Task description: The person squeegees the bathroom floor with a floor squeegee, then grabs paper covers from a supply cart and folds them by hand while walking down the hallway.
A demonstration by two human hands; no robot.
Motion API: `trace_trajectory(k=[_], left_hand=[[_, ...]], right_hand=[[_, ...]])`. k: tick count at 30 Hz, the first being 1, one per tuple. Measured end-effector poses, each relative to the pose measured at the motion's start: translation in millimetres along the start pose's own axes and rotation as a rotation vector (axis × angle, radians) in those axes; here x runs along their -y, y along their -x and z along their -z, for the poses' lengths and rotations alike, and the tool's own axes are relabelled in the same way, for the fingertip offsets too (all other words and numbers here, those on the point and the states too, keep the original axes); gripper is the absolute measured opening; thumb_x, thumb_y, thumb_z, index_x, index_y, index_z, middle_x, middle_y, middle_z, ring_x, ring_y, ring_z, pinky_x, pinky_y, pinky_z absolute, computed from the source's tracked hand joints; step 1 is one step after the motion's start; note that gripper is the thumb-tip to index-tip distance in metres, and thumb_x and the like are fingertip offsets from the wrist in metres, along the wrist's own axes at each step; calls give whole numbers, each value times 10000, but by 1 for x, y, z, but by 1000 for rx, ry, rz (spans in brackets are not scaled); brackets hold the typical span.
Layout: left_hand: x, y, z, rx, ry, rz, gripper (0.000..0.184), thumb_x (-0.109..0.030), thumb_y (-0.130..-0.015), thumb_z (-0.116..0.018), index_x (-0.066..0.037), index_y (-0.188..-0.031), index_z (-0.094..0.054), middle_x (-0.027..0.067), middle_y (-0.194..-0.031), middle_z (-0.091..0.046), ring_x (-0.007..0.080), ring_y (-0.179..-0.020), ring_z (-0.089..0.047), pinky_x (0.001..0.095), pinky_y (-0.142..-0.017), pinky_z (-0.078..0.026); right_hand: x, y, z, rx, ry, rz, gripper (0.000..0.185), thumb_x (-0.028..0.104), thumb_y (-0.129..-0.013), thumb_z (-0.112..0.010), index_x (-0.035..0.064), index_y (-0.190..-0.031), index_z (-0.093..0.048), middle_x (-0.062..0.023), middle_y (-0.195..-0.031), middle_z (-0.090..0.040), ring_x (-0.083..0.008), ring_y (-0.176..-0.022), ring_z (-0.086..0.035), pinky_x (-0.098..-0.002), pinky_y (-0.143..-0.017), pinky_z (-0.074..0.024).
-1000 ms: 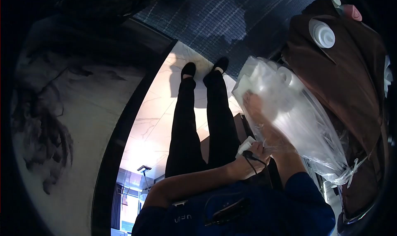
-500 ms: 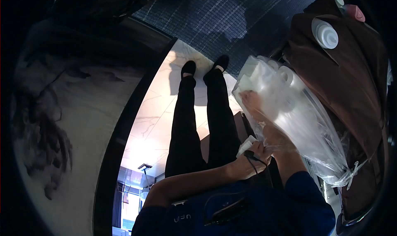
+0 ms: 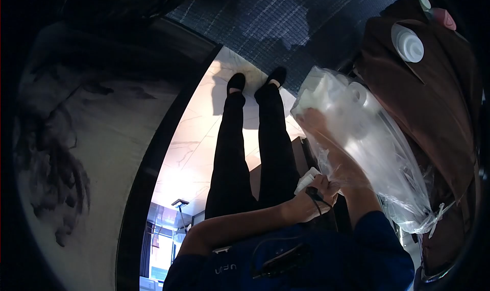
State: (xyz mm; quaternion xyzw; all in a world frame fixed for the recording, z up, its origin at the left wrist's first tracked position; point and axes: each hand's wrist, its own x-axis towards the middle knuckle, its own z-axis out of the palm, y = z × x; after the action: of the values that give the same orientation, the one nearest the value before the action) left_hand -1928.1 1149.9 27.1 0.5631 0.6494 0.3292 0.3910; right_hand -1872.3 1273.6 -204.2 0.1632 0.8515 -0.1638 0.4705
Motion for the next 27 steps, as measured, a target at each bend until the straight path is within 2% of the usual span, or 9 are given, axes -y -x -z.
trace_trajectory(k=[4,7,11,14,16,20,22,23,27], left_hand=[[-9,6,-41,-160,97,29,145,-149,-736,-598,-6,-760,-586,112,-825,-515,244,-738,-532,352,-703,-396],[-14,4,-42,-119,76,76,188,-163,-691,-619,-3,-788,-605,102,-862,-510,243,-784,-528,354,-710,-377],[-9,6,-36,-125,47,25,224,-190,-689,-628,-19,-835,-636,100,-896,-510,230,-806,-519,341,-716,-348],[-7,9,-39,-86,57,-10,224,-211,-746,-605,-37,-875,-663,85,-903,-528,221,-799,-535,344,-710,-363],[-7,6,-40,-90,-10,-11,236,-237,-847,-567,-54,-924,-694,41,-873,-559,218,-786,-571,372,-689,-416],[-10,5,-40,-130,61,57,223,-226,-808,-589,-44,-906,-674,52,-859,-548,221,-784,-555,361,-700,-393],[-15,5,-54,-171,125,168,246,-179,-730,-611,-6,-904,-616,78,-840,-534,220,-798,-513,348,-705,-346],[-13,6,-49,-111,49,118,229,-208,-755,-611,-41,-906,-648,64,-848,-538,218,-790,-532,355,-699,-370],[-7,5,-26,-6,-74,-4,221,-254,-800,-607,-108,-934,-705,43,-889,-555,212,-773,-569,363,-672,-421]], right_hand=[[4,12,10,32,97,-23,394,318,-839,-580,31,-1109,-585,-166,-981,-620,-299,-875,-612,-404,-764,-499],[-14,13,-18,31,93,-27,422,359,-832,-585,50,-1120,-584,-172,-988,-633,-301,-884,-629,-422,-728,-509],[-5,21,-17,-259,-4,-67,286,295,-824,-602,55,-979,-618,-157,-751,-656,-317,-683,-655,-432,-602,-514],[-45,0,-101,-383,90,3,281,282,-808,-613,58,-978,-613,-168,-752,-649,-336,-684,-650,-443,-594,-508],[-28,11,-60,-245,72,53,279,278,-814,-595,55,-980,-612,-174,-759,-649,-345,-695,-652,-455,-608,-507],[-24,16,-54,-122,89,66,393,379,-820,-601,77,-1071,-584,-128,-945,-630,-341,-761,-632,-442,-664,-490],[-3,24,-25,-69,-8,-95,387,384,-835,-588,71,-1063,-589,-145,-979,-628,-335,-817,-631,-443,-692,-491],[5,27,-13,-42,-56,-175,385,387,-842,-582,68,-1059,-592,-154,-996,-627,-331,-845,-630,-444,-706,-491],[-23,20,-47,-249,-70,124,337,312,-828,-591,32,-1016,-589,-189,-818,-653,-368,-726,-645,-459,-667,-510]])
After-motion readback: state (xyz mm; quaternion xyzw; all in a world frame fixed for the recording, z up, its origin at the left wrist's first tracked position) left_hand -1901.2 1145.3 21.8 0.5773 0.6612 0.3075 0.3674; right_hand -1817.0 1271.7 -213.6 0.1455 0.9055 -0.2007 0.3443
